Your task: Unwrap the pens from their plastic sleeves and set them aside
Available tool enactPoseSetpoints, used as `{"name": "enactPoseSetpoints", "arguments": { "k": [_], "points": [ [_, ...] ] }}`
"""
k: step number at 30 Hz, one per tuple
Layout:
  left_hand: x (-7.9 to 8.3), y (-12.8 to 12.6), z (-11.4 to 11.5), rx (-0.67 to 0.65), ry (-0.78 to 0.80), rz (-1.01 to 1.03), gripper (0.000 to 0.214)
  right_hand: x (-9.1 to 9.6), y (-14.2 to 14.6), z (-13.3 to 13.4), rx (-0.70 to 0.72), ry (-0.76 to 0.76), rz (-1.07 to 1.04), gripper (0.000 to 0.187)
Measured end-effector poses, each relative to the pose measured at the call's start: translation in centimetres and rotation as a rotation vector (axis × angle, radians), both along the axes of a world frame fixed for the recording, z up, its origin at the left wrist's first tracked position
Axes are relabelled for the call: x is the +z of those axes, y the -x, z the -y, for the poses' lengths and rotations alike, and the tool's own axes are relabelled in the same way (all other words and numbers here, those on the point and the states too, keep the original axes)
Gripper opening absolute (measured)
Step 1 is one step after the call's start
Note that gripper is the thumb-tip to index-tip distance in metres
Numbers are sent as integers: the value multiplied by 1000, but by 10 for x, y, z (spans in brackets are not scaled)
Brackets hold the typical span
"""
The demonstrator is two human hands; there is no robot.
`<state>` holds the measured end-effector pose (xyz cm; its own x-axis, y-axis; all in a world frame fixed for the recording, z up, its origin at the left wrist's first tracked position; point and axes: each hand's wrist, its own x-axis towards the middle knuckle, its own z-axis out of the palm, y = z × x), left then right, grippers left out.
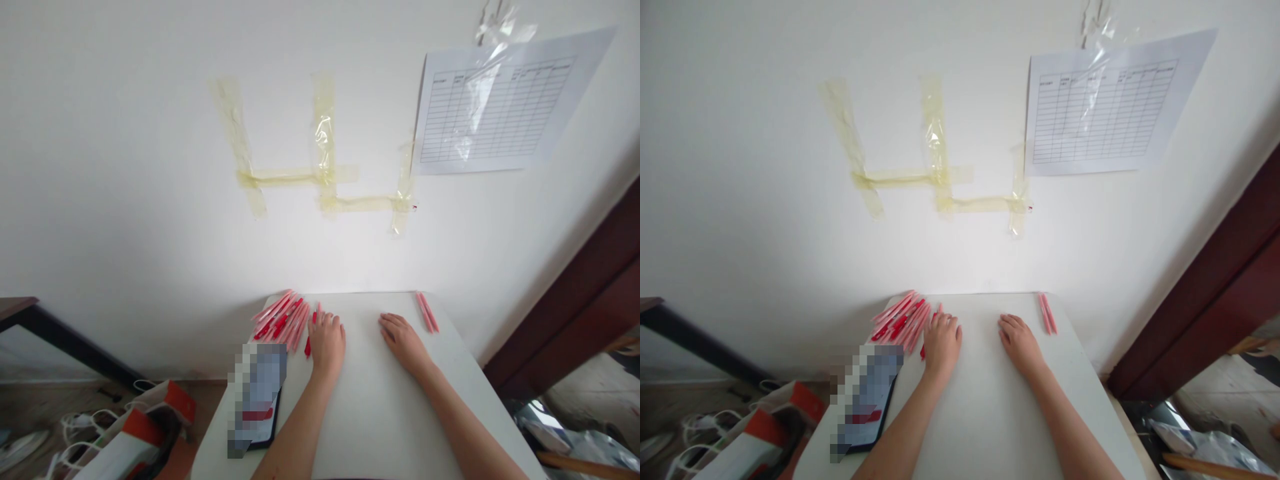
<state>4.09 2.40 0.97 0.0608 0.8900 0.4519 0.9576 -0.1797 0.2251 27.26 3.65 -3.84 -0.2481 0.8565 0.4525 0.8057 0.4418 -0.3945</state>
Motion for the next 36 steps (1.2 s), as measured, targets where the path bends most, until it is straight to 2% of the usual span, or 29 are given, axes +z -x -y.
{"name": "enactPoseSetpoints", "arguments": {
  "k": [2,5,11,16,20,31,36],
  "points": [
    [9,5,2,154,-34,-7,26,0,0,0,-2,4,2,35],
    [14,12,2,269,-37,-3,36,1,0,0,-2,3,3,35],
    [10,19,-2,347,-24,-73,22,1,1,0,-6,10,17,35],
    [8,19,-5,350,-3,-72,25,0,0,0,-7,-2,2,34],
    [4,19,-6,299,5,-53,24,-1,0,0,3,-8,-12,34],
    [-5,1,-4,-62,46,39,4,4,-1,5,-31,-25,-85,37],
    [-6,-4,0,-145,63,82,6,9,1,10,0,-47,-63,33]
  ]
}}
